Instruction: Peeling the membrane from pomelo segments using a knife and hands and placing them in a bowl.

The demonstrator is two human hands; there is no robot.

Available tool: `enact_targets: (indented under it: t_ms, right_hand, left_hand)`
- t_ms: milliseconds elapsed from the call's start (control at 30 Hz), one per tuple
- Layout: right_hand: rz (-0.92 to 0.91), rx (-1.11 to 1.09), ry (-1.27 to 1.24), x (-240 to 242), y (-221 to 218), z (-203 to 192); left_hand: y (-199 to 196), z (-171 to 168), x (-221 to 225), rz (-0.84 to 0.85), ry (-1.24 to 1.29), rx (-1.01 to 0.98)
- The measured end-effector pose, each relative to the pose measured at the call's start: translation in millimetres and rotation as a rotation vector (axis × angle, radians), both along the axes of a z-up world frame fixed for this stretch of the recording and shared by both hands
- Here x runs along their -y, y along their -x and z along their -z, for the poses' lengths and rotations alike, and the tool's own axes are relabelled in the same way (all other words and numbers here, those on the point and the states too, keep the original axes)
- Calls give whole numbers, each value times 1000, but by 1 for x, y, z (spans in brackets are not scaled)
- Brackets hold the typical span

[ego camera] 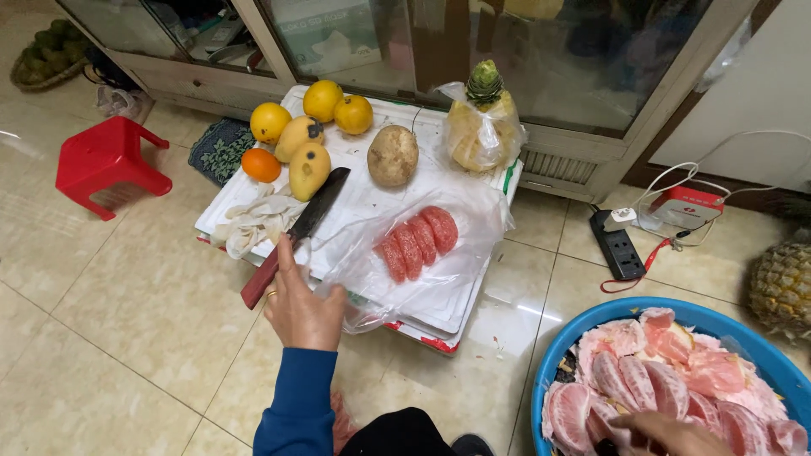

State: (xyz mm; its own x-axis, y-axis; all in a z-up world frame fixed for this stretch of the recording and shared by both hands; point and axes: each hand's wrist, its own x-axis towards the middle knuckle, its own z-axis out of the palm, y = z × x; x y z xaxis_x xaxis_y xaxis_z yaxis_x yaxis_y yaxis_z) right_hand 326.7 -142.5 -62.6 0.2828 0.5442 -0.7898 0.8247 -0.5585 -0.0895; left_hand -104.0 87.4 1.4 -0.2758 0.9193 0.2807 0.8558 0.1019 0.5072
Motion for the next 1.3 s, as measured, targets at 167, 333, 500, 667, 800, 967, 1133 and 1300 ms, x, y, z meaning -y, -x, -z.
enact_targets:
  t_ms: [167, 333, 500, 667, 800, 967, 1133, 1300]
  right_hand:
    - [-246, -291, -687, -65, 16, -36]
    - [-761, -323, -1086, -182, 137, -133]
    - [-813, -29, -1130, -286, 247, -40]
    - [-919, 199, -1064, -323, 275, 15]
    - [-977, 290, -1057, -333, 274, 46]
    - [-960, 320, -1114, -321, 277, 40]
    - [-934, 287, -1077, -321, 275, 37]
    - [-977, 319, -1146, -318, 267, 34]
  left_hand:
    - [3, 15, -30, 82, 104, 57]
    - [13, 57, -65, -89, 101, 398]
    - [9, 46, -57, -135, 76, 211]
    - [-9, 48, -39, 49, -655, -288]
    - [-17, 71, -54, 438, -522, -334]
    - [4, 107, -76, 424, -134, -383]
    - [-1, 109, -79, 401, 328, -422]
    - [-7, 90, -76, 387, 656, -470]
